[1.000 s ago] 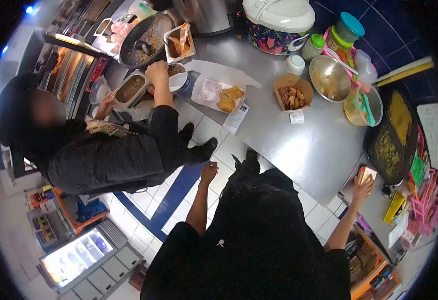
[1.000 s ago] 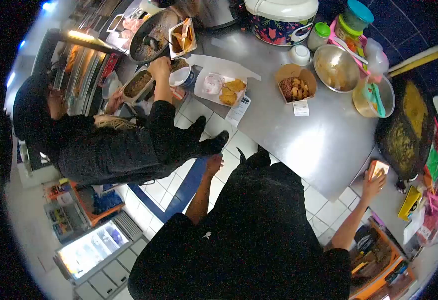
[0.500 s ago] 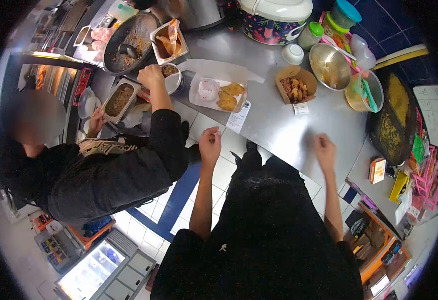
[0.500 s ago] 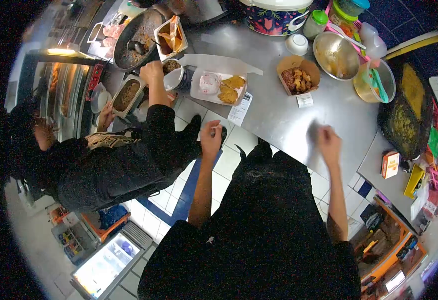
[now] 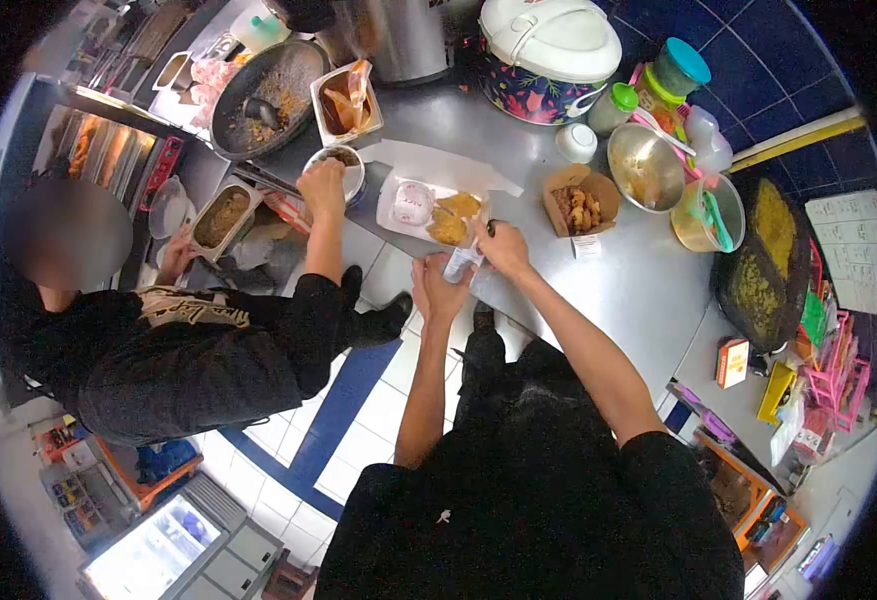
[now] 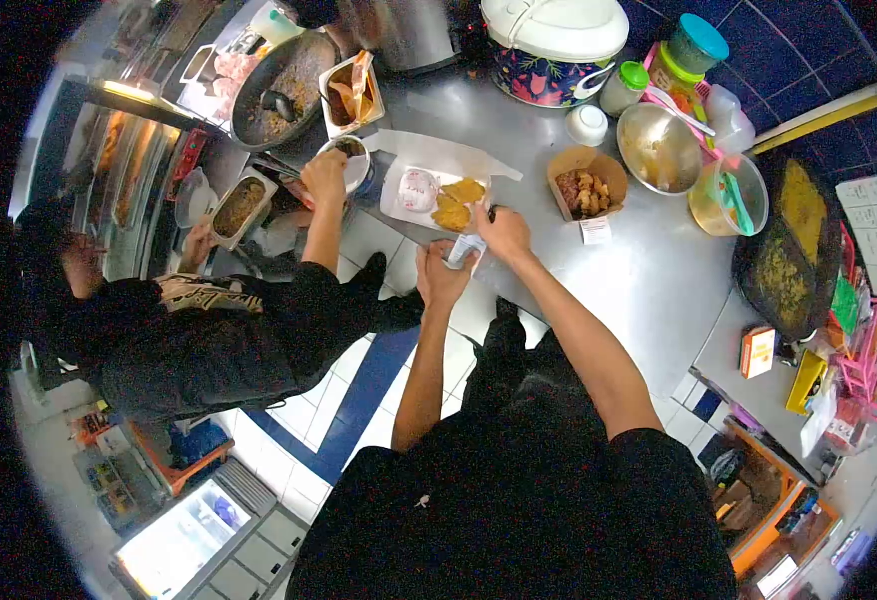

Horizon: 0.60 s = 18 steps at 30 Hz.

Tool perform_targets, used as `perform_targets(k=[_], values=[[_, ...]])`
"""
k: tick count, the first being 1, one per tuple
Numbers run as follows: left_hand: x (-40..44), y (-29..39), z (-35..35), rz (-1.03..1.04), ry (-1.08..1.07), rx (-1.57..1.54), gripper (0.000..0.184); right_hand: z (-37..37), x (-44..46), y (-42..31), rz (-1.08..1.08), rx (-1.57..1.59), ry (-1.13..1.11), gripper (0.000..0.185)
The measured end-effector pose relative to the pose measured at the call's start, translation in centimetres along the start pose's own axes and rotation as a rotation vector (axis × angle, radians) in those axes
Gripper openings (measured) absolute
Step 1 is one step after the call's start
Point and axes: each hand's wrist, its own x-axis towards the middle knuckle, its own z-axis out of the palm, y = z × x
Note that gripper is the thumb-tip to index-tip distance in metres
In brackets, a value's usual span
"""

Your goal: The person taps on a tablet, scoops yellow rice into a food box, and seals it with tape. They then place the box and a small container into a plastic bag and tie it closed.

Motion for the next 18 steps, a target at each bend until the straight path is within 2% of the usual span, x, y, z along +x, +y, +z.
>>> perform_targets(k=[3, 4, 5, 7, 9, 11, 12, 13, 14, 15, 16, 18], values=[[0.2, -1.9, 1.3, 0.094, 0.047, -0.022, 0.035, 1.1, 0.7, 2.0, -0.089, -0.069, 0.083, 0.054], [0.5, -3.5, 2.3, 0.189, 0.1, -0.017, 0.029, 0.9, 0.1, 1.4, -0.129, -0.183, 0.111, 0.05], [0.5, -5.4, 2.9, 0.192, 0.089, -0.02, 0.029, 0.3, -0.7, 0.6, -0.168, -0.298, 0.144, 0.047], [0.7, -7.8, 3.4, 0.238, -0.117, -0.203, 0.024, -1.1, -3.4, 0.2, -0.126, -0.273, 0.129, 0.044], [-1.8, -8.4, 2.2, 0.022, -0.385, -0.515, 0.021, -2.3, -5.7, 2.0, -0.129, -0.296, 0.066, 0.047], [-4.7, -13.5, 3.0, 0.148, -0.518, -0.246, 0.022, -4.6, -9.7, 4.7, -0.09, -0.239, 0.088, 0.048], [-6.9, -13.5, 2.9, 0.261, -0.496, 0.008, 0.026, -5.7, -11.2, 7.2, -0.055, -0.213, 0.13, 0.048], [-8.5, -14.8, 3.2, 0.305, -0.595, 0.194, 0.03, -6.8, -12.5, 10.3, -0.012, -0.185, 0.183, 0.047], [-11.4, -14.3, 2.7, 0.183, -0.562, -0.061, 0.03, -8.5, -13.9, 13.7, -0.006, -0.179, 0.215, 0.046], [-12.9, -15.6, 3.4, 0.499, -0.61, 0.019, 0.03, -10.7, -15.6, 17.1, 0.004, -0.177, 0.248, 0.044], [-15.0, -16.0, 4.6, 0.092, -0.663, -0.207, 0.028, -13.9, -18.1, 19.0, 0.036, -0.117, 0.276, 0.042], [-18.4, -8.6, 4.2, 0.075, -0.689, -0.241, 0.025, -19.1, -21.5, 25.0, 0.157, -0.118, 0.34, 0.04]])
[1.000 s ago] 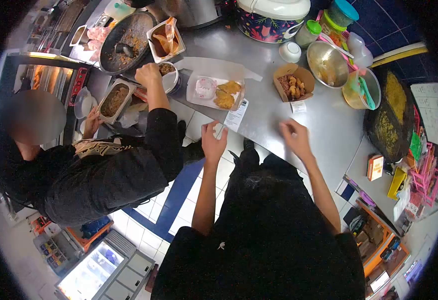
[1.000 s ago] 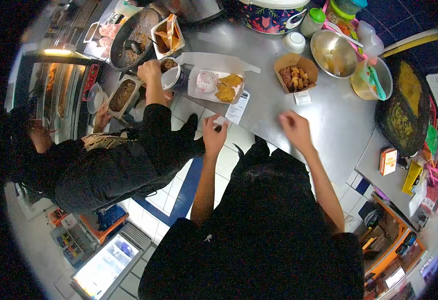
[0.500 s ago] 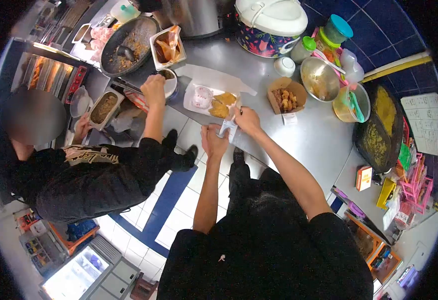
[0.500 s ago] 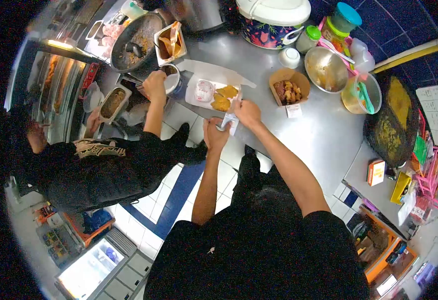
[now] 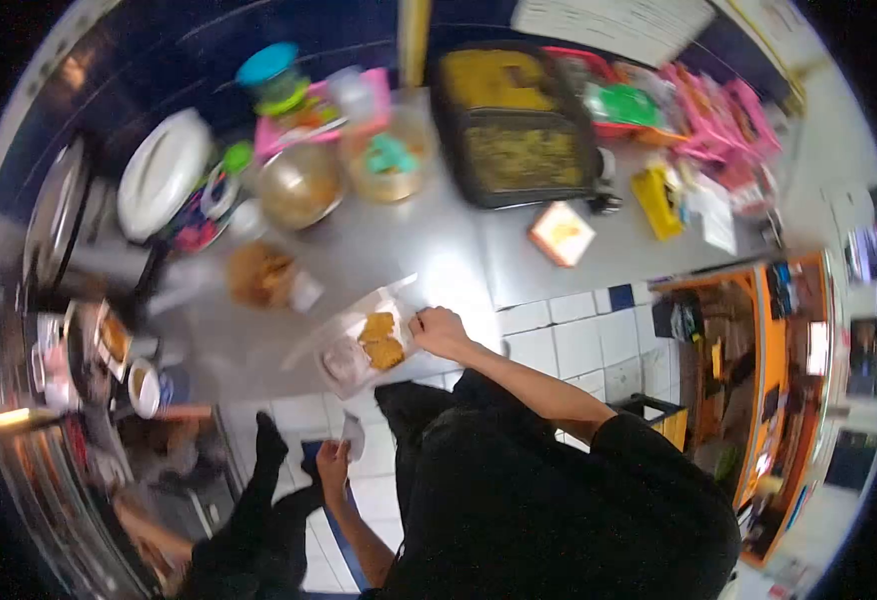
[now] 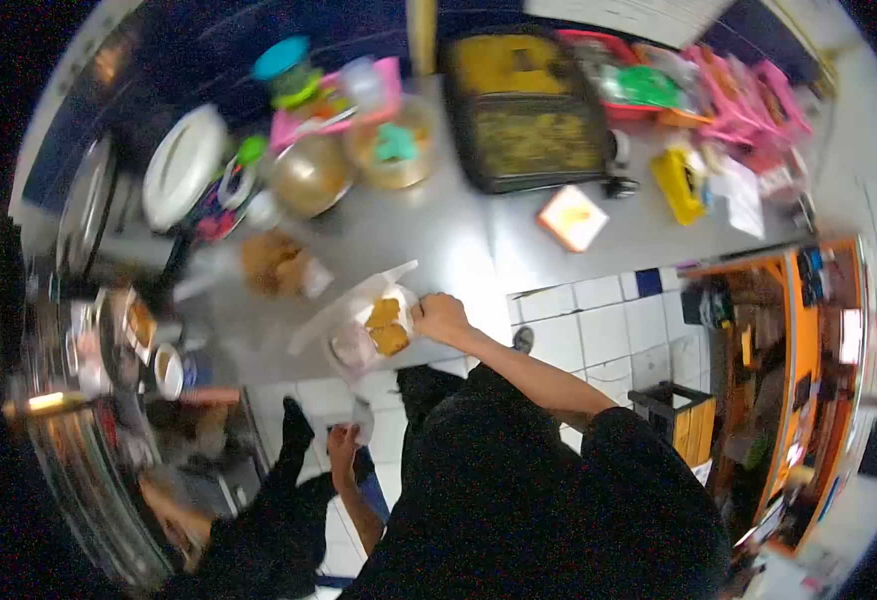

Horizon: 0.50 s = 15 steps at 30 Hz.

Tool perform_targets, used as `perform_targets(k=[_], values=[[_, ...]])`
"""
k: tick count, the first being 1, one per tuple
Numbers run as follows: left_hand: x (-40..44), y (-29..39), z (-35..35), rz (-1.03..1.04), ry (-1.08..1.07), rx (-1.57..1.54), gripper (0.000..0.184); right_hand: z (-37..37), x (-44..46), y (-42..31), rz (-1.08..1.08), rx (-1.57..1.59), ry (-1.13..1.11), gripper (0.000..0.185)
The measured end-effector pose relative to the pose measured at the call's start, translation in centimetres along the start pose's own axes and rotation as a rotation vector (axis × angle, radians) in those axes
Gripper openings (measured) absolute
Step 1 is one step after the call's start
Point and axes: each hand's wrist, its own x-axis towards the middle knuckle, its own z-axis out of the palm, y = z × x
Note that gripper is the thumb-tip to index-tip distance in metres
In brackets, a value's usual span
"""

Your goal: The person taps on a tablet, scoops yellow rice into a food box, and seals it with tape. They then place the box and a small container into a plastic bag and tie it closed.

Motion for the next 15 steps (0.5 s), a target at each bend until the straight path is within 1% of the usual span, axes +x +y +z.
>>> perform_targets(k=[1, 2, 3, 4, 5, 7, 9, 10, 11, 12, 13, 14, 15], values=[[-0.6, 2.4, 1.8, 0.033, -0.016, -0.056, 0.024, -2.2, -0.1, 3.4, 0.041, 0.003, 0.014, 0.04], [-0.3, 3.5, 3.5, 0.013, 0.042, -0.011, 0.024, -4.4, -0.1, 6.8, 0.056, 0.018, 0.048, 0.04], [0.2, 7.0, 5.8, 0.002, 0.112, 0.031, 0.024, -6.9, 0.0, 10.7, 0.06, -0.03, 0.1, 0.039], [0.2, 10.8, 7.5, 0.054, 0.118, 0.104, 0.025, -8.7, -0.2, 14.2, 0.069, -0.062, 0.143, 0.039], [1.7, 10.7, 8.8, 0.033, 0.118, 0.037, 0.024, -9.9, -0.1, 17.9, 0.021, 0.002, 0.176, 0.042], [1.7, 18.9, 15.6, 0.01, 0.271, -0.443, 0.026, -14.3, -1.4, 21.6, 0.039, 0.068, 0.244, 0.044], [5.5, 20.1, 19.6, -0.09, 0.014, -0.829, 0.039, -17.4, -2.5, 24.5, -0.001, 0.066, 0.292, 0.046], [6.7, 20.8, 22.1, -0.066, 0.0, -0.824, 0.039, -18.5, -3.7, 24.7, -0.015, 0.007, 0.33, 0.045], [7.8, 21.8, 24.6, -0.125, -0.078, -0.934, 0.037, -20.0, -4.5, 24.9, -0.03, -0.047, 0.369, 0.044], [8.9, 22.8, 26.3, -0.187, -0.156, -1.034, 0.036, -22.1, -5.1, 24.7, 0.045, 0.124, 0.274, 0.039], [9.6, 23.6, 27.9, -0.166, -0.161, -1.013, 0.036, -22.7, -4.9, 25.4, 0.04, 0.146, 0.292, 0.039], [10.1, 24.1, 29.3, -0.158, -0.177, -0.999, 0.037, -23.0, -4.6, 26.3, -0.063, 0.011, 0.488, 0.039], [10.4, 24.6, 30.1, -0.158, -0.19, -0.987, 0.037, -23.0, -4.4, 27.1, -0.159, -0.13, 0.676, 0.044]])
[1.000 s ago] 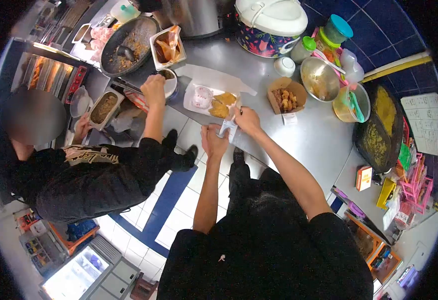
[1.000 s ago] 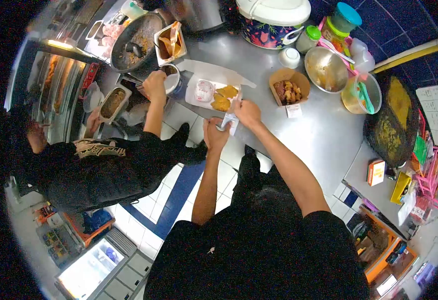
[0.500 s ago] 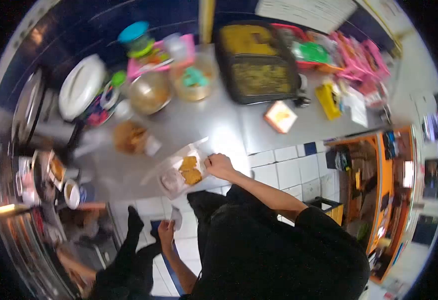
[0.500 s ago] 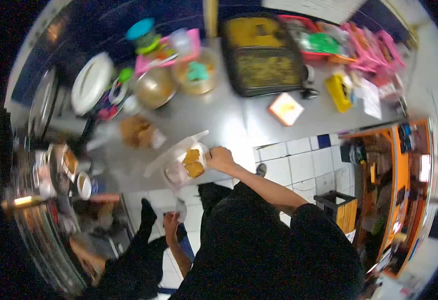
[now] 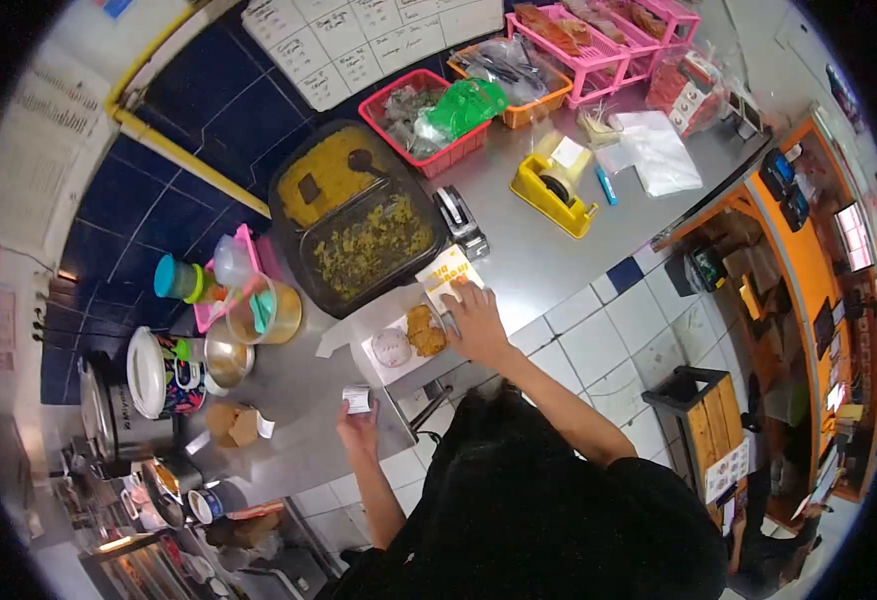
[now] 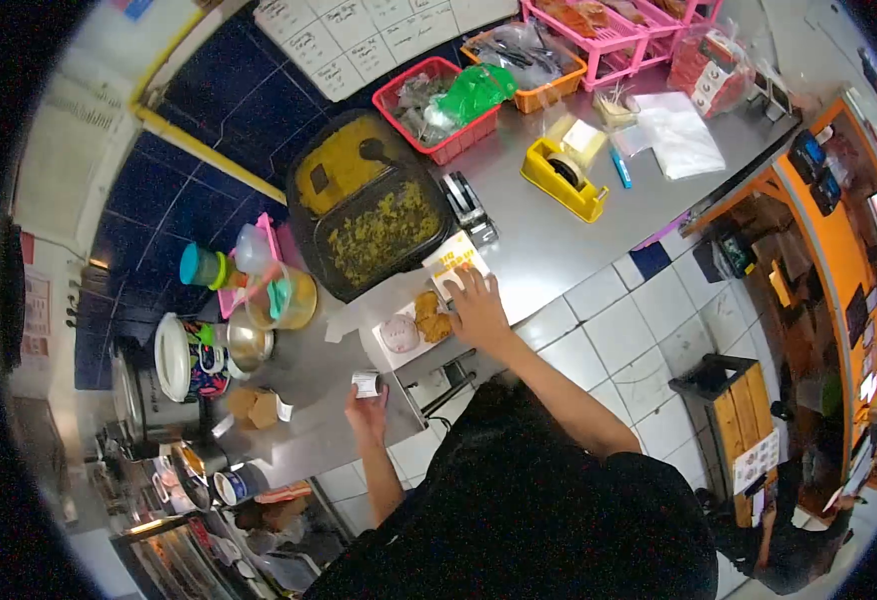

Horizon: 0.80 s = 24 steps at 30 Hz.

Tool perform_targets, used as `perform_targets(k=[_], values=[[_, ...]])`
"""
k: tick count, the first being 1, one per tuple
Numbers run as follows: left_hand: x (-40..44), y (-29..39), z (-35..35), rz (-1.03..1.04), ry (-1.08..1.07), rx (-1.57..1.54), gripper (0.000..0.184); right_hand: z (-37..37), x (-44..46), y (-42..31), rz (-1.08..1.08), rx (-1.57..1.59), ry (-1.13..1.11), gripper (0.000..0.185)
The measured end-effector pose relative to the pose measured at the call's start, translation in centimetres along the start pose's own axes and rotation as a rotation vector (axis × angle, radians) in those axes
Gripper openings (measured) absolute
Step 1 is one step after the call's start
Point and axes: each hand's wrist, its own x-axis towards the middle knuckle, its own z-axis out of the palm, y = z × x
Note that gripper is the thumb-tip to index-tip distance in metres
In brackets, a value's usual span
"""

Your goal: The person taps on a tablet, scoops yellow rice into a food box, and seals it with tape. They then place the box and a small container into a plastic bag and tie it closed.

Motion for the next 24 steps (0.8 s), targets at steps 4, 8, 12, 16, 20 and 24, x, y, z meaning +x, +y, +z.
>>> perform_targets(k=[4, 8, 12, 16, 20, 24], values=[[0.8, -0.2, 4.6, -0.02, -0.091, -0.014, 0.04, 1.0, 0.3, 4.9, -0.099, -0.043, -0.294, 0.056], [1.7, -1.6, 8.0, -0.041, -0.028, 0.046, 0.03, -0.3, -1.8, 8.2, -0.123, -0.05, -0.355, 0.051], [4.1, -3.5, 9.9, 0.065, -0.008, 0.069, 0.029, -2.1, -0.9, 9.9, -0.131, -0.024, -0.276, 0.045], [1.4, -4.2, 12.3, 0.295, 0.205, 0.04, 0.016, -1.0, 2.2, 11.1, -0.132, -0.04, -0.159, 0.045], [-5.3, -9.6, 12.2, 0.45, 0.683, 0.315, 0.015, -1.2, 4.0, 10.7, -0.118, -0.016, -0.118, 0.045], [-12.3, -14.1, 21.2, 0.404, 0.439, 0.605, 0.046, -4.1, -2.1, 10.8, 0.226, 0.522, -0.628, 0.045]])
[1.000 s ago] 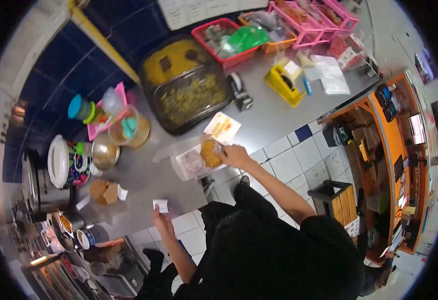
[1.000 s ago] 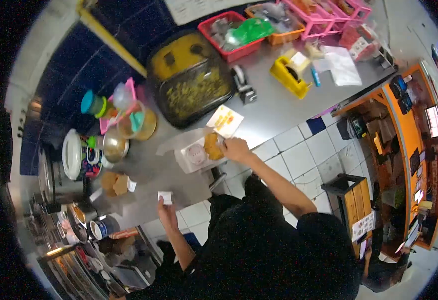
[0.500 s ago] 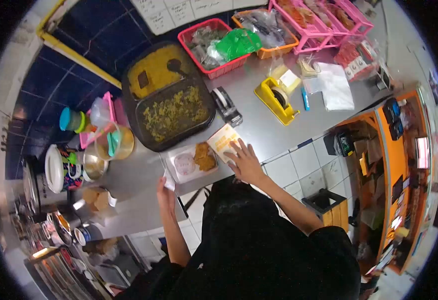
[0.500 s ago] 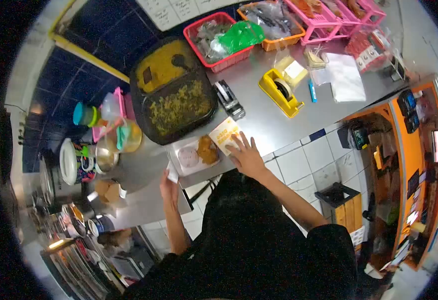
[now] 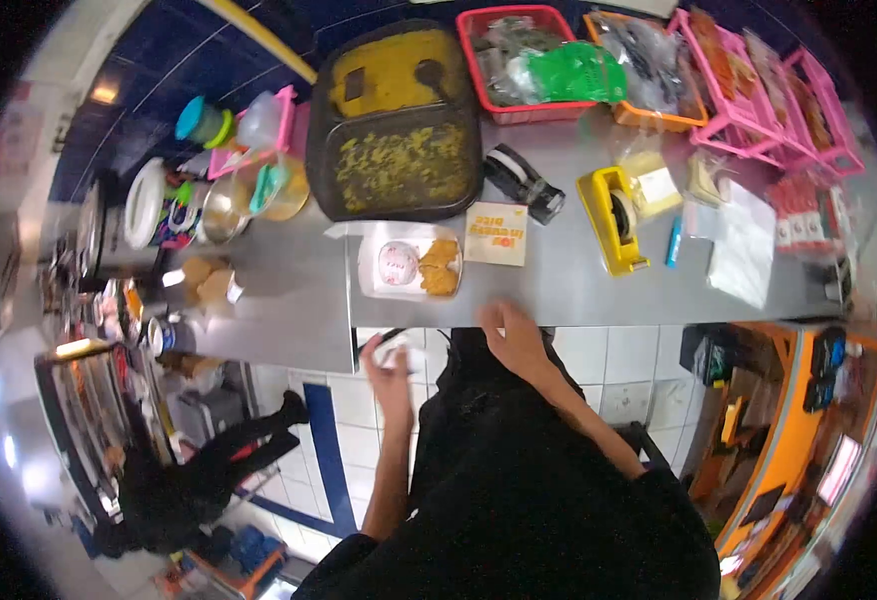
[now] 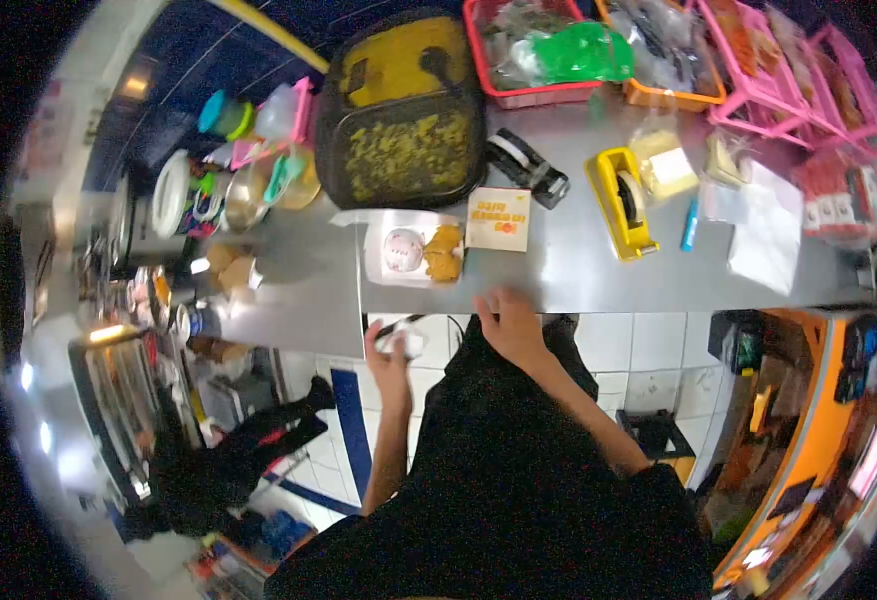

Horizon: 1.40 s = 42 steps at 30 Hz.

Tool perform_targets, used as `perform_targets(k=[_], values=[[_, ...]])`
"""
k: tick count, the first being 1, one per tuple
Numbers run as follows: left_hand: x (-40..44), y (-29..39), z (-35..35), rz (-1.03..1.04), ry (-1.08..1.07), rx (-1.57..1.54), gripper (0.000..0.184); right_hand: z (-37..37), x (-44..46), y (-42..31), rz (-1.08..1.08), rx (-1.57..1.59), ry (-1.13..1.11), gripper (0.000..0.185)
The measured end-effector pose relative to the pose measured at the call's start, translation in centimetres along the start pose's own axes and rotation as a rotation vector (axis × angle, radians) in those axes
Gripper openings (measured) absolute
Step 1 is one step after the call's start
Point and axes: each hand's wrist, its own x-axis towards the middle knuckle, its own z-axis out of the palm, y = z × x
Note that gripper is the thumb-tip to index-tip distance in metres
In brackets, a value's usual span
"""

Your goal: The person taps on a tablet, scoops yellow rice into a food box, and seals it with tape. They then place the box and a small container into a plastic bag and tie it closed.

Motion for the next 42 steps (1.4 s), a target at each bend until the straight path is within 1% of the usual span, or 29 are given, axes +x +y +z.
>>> perform_targets(k=[2, 3, 4, 6, 7, 8, 9, 10, 11, 12, 14, 16, 17, 19, 21, 22, 23, 24, 26, 29, 31, 33, 35, 36, 38, 39, 40, 41, 42], values=[[-2.7, 1.2, 4.2, -0.009, -0.045, -0.194, 0.05, -2.2, -2.2, -0.8, 0.588, 0.837, -0.711, 0.057], [-3.5, 1.5, 6.2, 0.045, -0.054, -0.291, 0.049, -3.1, -3.1, -1.6, 0.55, 1.065, -0.731, 0.065], [-4.6, 3.2, 8.3, 0.053, 0.007, -0.178, 0.043, -2.4, -3.5, -1.5, 0.403, 1.288, -0.614, 0.053], [-3.3, -1.1, 9.7, 0.345, 0.027, 0.224, 0.021, -0.7, -2.4, 0.4, 0.167, 0.983, -0.194, 0.037], [-2.1, -4.0, 10.3, 0.357, -0.04, 0.118, 0.016, 0.2, -1.3, 1.8, 0.155, 0.98, -0.194, 0.037], [-1.2, -6.1, 10.9, 0.373, -0.114, 0.015, 0.012, 1.4, -0.1, 3.2, 0.067, 0.851, -0.048, 0.028], [-0.8, -7.3, 11.0, 0.37, -0.168, 0.077, 0.01, 2.4, 0.9, 4.2, -0.015, 0.724, 0.101, 0.021], [-1.0, -7.0, 11.1, 0.366, -0.224, 0.141, 0.009, 2.7, 1.8, 5.0, -0.023, 0.729, 0.114, 0.021], [-1.3, -6.8, 10.5, 0.178, -0.327, 0.279, 0.016, 2.9, 2.5, 6.1, -0.237, 0.488, 0.193, 0.021], [-1.5, -7.0, 9.9, 0.185, -0.34, 0.287, 0.016, 2.7, 2.4, 6.2, -0.435, 0.24, 0.27, 0.023], [-1.3, -7.7, 8.9, 0.341, -0.301, 0.312, 0.023, 2.3, 1.5, 6.6, -0.411, 0.251, 0.192, 0.029], [-0.2, -6.5, 7.2, 0.44, -0.133, 0.485, 0.031, 1.3, 0.2, 6.4, -0.567, -0.262, 0.352, 0.03], [0.1, -4.8, 6.2, 0.498, -0.088, 0.583, 0.034, 1.4, -0.1, 7.0, -0.506, -0.243, 0.324, 0.035], [2.5, -1.5, 4.4, 0.782, -0.013, 0.901, 0.031, 1.2, -0.4, 7.1, -0.491, -0.259, 0.303, 0.039], [6.0, -1.1, 3.3, 0.824, -0.078, 1.114, 0.027, 1.9, -0.3, 7.1, -0.502, -0.35, 0.205, 0.046], [7.9, -1.1, 3.5, 1.061, -0.022, 1.077, 0.02, 2.3, -0.5, 6.3, -0.509, -0.365, 0.187, 0.046], [9.6, -0.4, 3.5, 1.101, -0.133, 1.036, 0.016, 2.5, -0.6, 4.7, -0.547, -0.406, 0.197, 0.047], [10.4, 1.0, 4.0, 1.091, -0.117, 1.018, 0.016, 2.7, -0.3, 3.4, -0.587, -0.448, 0.21, 0.048], [11.2, 3.8, 4.1, 1.016, -0.321, 1.047, 0.018, 4.5, 1.0, 3.4, -0.614, -0.459, 0.217, 0.046], [12.5, 2.9, 3.4, 1.017, -0.314, 1.013, 0.013, 7.2, 2.1, 3.6, -0.456, -0.288, 0.226, 0.04], [12.3, 1.0, 3.0, 1.021, -0.308, 1.007, 0.015, 8.5, 2.3, 3.0, -0.358, -0.204, 0.437, 0.045], [10.9, -0.1, 2.5, 1.026, -0.306, 1.005, 0.016, 8.9, 2.5, 2.1, -0.263, -0.181, 0.422, 0.044], [8.1, 0.2, 2.0, 0.975, -0.181, 0.621, 0.015, 8.7, 2.6, 1.1, -0.159, -0.153, 0.419, 0.043], [7.2, -0.7, 1.8, 0.98, -0.188, 0.615, 0.015, 8.5, 2.8, 0.7, -0.091, -0.017, 0.366, 0.043], [6.4, -3.4, 1.7, 0.574, -0.329, 0.389, 0.017, 7.8, 2.8, -0.7, -0.025, 0.116, 0.313, 0.043], [6.7, -4.5, 2.1, 0.57, -0.326, 0.384, 0.017, 7.1, 2.3, -1.8, -0.063, 0.293, 0.296, 0.043], [7.0, -5.3, 2.5, 0.431, -0.361, 0.222, 0.02, 6.8, 1.9, -2.2, -0.099, 0.47, 0.275, 0.044], [7.3, -6.0, 2.8, 0.293, -0.395, 0.059, 0.022, 7.7, 2.0, -1.0, -0.176, 0.53, 0.34, 0.043], [7.6, -5.6, 3.0, 0.288, -0.391, 0.053, 0.022, 7.5, 2.1, -0.4, -0.175, 0.523, 0.336, 0.043]])
